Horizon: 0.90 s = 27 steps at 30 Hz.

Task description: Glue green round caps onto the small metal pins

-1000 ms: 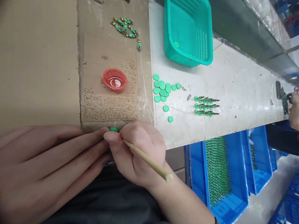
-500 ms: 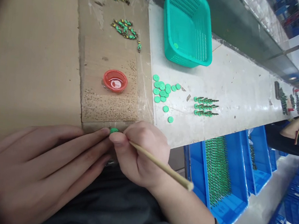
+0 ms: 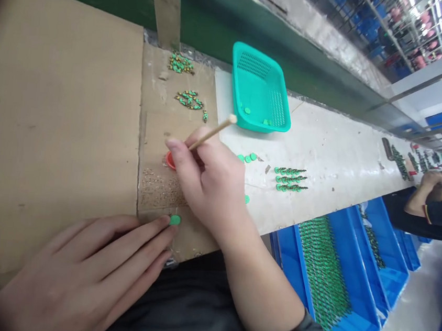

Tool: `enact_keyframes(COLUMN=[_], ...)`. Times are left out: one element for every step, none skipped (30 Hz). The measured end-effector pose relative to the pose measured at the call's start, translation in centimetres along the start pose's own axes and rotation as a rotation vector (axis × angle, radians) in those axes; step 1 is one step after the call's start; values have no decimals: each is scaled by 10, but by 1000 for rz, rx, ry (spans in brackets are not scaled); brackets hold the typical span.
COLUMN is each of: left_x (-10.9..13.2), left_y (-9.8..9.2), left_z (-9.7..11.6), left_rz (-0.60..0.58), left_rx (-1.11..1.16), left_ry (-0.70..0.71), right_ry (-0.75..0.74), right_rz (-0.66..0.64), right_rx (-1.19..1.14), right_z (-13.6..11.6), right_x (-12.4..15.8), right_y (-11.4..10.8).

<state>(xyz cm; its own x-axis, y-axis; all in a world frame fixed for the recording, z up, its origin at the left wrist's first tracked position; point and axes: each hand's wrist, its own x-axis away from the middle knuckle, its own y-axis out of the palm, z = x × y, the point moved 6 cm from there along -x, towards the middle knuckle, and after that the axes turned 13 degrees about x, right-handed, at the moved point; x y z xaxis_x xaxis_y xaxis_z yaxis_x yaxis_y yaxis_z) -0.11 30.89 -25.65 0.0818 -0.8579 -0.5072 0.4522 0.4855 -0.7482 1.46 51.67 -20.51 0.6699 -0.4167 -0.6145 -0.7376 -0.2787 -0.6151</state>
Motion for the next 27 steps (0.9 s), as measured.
enact_keyframes(left_x=[1,1,2,3,3,4,4,5,5,6,6,7,7,7,7,7,6,6,6,6,6,6,6,6,5,5,4], left_y=[0,1,1,1,2,3,4,5,6,6,7,7,7,7,7,6,6,6,5,5,5,5,5,5,5,5,5], left_z=[0,0,0,-1,-1,-2,-2,-3,-3,-3,-4,-4,-4,-4,-4,-4,-4,-4,-4,-4,-3,-3,-3,-2,-3,-3,-3], left_rz=[2,5,8,15,11,5,1,-5,-10,-11,-7,2,8,10,13,17,17,12,12,13,8,0,-5,-3,2,6,16], left_rx=[1,6,12,18,23,25,26,25,23,22,24,28,31,33,35,33,28,24,21,19,16,13,14,14,18,26,35], left_ry=[-2,-3,-7,-7,-8,-7,-8,-10,-15,-15,-18,-21,-23,-28,-32,-35,-39,-36,-32,-27,-18,-13,-8,-6,-11,-15,-21], right_ry=[-6,-7,-3,1,3,2,1,-1,2,7,15,24,32,35,33,29,24,19,15,11,9,7,3,-5,-12,-17,-15], right_rz=[-20,-37,-49,-58,-63,-62,-58,-56,-56,-58,-64,-71,-77,-80,-80,-77,-74,-71,-68,-67,-66,-64,-57,-41,-13,23,64], right_rx=[18,29,34,38,39,38,37,37,39,43,46,49,50,48,46,45,47,50,54,58,59,57,51,40,26,9,-10], right_z=[1,3,4,5,6,6,6,6,6,6,7,8,8,9,9,9,9,10,10,10,10,9,8,6,3,1,-2], right_x=[-3,-4,-4,-4,-3,-3,-2,-2,-2,-1,-2,-2,-2,-1,-1,-1,-1,-1,-1,-1,-2,-3,-3,-4,-3,-1,2], right_y=[4,7,9,11,11,12,12,12,12,12,12,13,13,13,13,14,14,14,14,15,15,15,14,12,8,2,-4])
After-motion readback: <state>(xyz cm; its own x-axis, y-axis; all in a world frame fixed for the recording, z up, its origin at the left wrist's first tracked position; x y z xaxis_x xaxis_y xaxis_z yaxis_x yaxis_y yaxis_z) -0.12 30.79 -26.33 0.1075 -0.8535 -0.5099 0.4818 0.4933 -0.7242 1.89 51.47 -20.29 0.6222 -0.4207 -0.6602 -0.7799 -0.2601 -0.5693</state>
